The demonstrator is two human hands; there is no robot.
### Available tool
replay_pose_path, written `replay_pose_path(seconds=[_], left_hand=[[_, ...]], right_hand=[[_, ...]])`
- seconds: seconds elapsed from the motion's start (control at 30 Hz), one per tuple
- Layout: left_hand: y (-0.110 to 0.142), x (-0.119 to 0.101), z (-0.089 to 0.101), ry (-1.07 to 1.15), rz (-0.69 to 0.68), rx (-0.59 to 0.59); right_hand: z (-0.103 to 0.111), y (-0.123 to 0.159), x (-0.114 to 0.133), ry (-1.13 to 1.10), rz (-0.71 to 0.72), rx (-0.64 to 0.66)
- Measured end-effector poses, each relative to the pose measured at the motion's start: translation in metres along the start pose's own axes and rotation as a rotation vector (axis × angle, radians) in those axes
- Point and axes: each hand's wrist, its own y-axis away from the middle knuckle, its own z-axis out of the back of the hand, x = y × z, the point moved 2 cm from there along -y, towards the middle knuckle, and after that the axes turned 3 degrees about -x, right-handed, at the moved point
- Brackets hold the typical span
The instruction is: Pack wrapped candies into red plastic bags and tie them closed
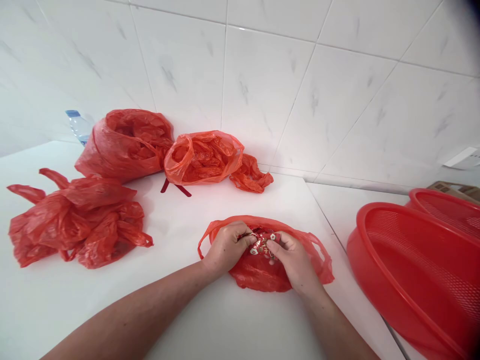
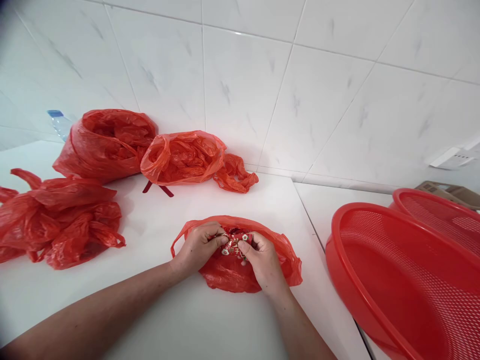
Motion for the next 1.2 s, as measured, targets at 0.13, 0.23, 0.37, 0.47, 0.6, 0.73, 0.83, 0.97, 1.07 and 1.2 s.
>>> replay_pose_path(seconds=[0.13,0.23,0.37,0.47,0.6,0.73,0.83,0.97,1.07,1.2], left_hand=[[0.001,-0.004,-0.001,-0.006,0.015,-0.005],[-0.001,-0.007,0.005,-0.004,0.005,-0.028],[-0.005,-0.003,0.013,-0.008,0.023,-0.092],[-0.005,0.004,0.012,-0.010,0.049,-0.094],[-0.003,0.007,0.007,0.076,0.093,-0.107],[0.000,0.002,0.003,0.337,0.126,-0.068],[0.001,-0.002,0.001,0.500,0.132,-0.031],[0.004,-0.008,0.000,0.511,0.076,-0.093],[0.006,-0.011,-0.002,0.530,0.092,-0.067],[0.005,-0.008,-0.004,0.550,0.140,-0.017]], right_hand=[[0.003,0.001,0.003,0.023,-0.011,-0.012],[0.010,0.001,0.008,0.055,0.017,-0.040],[0.020,-0.001,0.013,0.058,0.041,-0.063],[0.026,-0.004,0.012,0.163,0.055,-0.217],[0.023,-0.002,0.010,0.344,0.137,-0.362],[0.008,0.005,0.012,0.432,0.249,-0.282],[0.000,0.009,0.012,0.461,0.288,-0.224],[-0.004,0.008,0.007,0.373,0.253,-0.201],[-0.004,0.007,0.007,0.275,0.214,-0.148],[-0.005,0.007,0.010,0.267,0.196,-0.084]])
